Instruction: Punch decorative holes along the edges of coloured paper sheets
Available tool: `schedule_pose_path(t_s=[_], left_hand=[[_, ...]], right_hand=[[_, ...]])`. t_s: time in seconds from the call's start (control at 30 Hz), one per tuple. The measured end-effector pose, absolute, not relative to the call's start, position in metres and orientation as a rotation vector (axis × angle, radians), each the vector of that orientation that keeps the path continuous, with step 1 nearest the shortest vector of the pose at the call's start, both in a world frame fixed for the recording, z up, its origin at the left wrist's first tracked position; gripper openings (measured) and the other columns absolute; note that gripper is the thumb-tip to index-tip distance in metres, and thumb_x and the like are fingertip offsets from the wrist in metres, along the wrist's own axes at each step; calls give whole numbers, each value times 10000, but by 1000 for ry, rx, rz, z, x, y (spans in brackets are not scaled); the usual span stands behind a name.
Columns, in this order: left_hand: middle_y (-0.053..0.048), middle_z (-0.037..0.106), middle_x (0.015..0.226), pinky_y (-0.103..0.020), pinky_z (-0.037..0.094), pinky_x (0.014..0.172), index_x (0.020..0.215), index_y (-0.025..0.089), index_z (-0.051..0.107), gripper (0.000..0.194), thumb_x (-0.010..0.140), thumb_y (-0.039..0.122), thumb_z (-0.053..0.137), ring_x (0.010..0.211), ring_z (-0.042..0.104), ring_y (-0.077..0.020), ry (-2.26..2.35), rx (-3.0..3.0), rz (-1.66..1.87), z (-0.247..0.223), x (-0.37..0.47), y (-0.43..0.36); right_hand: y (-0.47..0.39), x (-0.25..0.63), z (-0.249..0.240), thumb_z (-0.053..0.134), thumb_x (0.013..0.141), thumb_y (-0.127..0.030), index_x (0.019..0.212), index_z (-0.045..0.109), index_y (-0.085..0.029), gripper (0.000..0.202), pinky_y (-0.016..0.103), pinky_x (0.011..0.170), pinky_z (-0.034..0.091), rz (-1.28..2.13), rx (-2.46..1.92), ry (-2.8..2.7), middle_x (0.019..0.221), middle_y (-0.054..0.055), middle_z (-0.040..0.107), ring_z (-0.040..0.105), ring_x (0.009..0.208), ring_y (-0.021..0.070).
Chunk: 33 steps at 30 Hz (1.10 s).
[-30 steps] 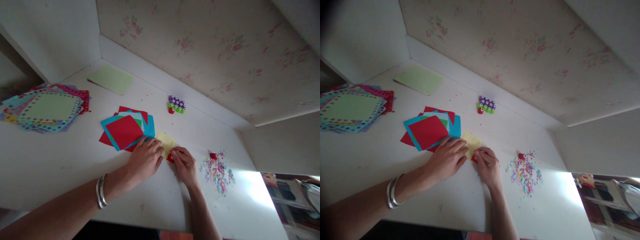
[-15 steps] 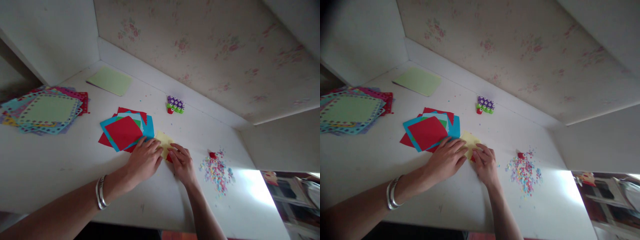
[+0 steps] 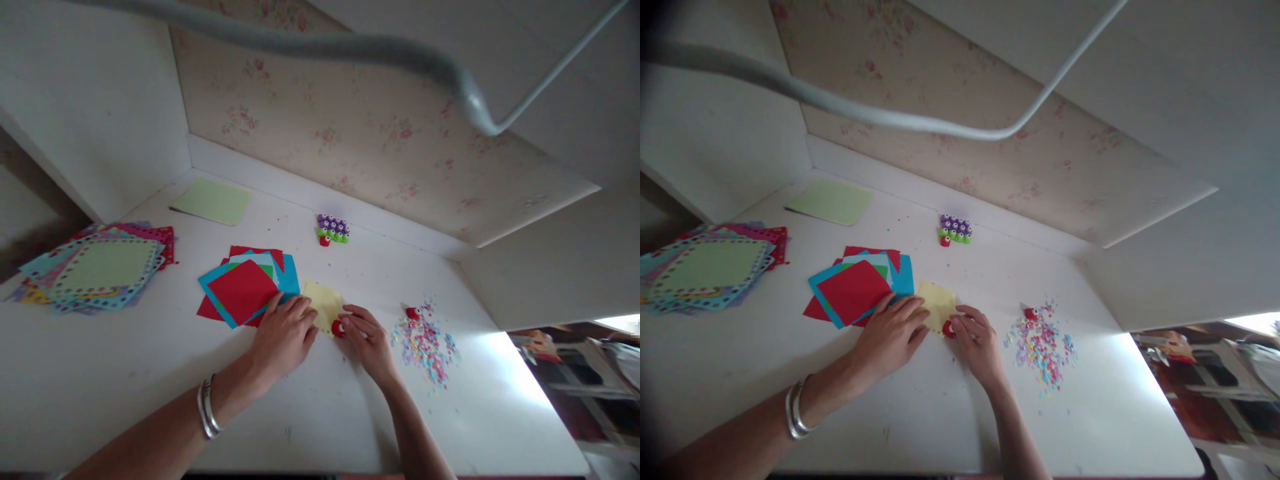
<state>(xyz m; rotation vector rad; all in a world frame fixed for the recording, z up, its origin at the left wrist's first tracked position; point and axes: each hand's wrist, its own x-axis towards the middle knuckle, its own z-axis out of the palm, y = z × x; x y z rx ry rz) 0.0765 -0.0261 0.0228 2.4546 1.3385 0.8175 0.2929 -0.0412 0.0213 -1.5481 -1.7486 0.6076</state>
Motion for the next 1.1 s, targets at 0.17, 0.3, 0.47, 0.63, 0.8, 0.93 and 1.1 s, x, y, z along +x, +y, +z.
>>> schedule_pose_path(t_s=[0.17,0.3,0.47,0.63,0.8,0.93,1.1], left_hand=[[-92,627,1231,-510,327,1080,1077,215,655,187,906,226,581,1182,544,-265,1309,2447,833,24,78,-27],[-69,618,1262,-495,335,1088,1137,234,633,244,896,265,616,1220,522,-262,1225,2461,793,25,79,-26],[-50,665,1165,-466,352,1089,1152,238,631,239,916,218,597,1164,563,-234,1088,2533,820,26,80,-24],[-29,692,922,-440,374,1069,1030,212,659,181,952,136,515,984,621,-205,1000,2650,812,27,76,-19],[-35,678,896,-433,406,1037,996,189,659,147,936,128,540,931,615,-202,1023,2702,786,28,74,-19],[-50,685,959,-431,428,1015,1031,177,656,162,927,116,548,963,615,-214,1038,2702,792,26,73,-19],[-46,706,1033,-413,443,1018,1064,192,664,235,900,68,551,1032,620,-213,1055,2638,776,21,71,-17]], right_hand=[[-52,294,22,607,931,-380,1087,738,-262,236,448,945,534,562,-1516,-1858,1140,93,699,639,1073,254],[-55,293,20,661,896,-344,1107,725,-272,232,437,914,553,549,-1522,-1859,1087,79,728,666,1019,249],[-52,284,28,624,919,-347,1164,712,-252,277,379,835,581,683,-1463,-1780,1085,82,732,697,949,231],[-51,273,33,563,956,-347,1195,706,-243,298,353,811,573,732,-1413,-1781,1072,91,731,692,936,226],[-52,272,32,572,948,-357,1174,714,-226,297,336,777,565,672,-1471,-1676,1031,87,730,691,900,216],[-53,276,29,584,940,-367,1176,707,-211,309,344,780,558,634,-1513,-1606,1004,90,724,684,888,215],[-53,297,22,621,909,-407,1131,716,-208,313,322,699,573,519,-1605,-1547,1053,101,707,680,877,220]])
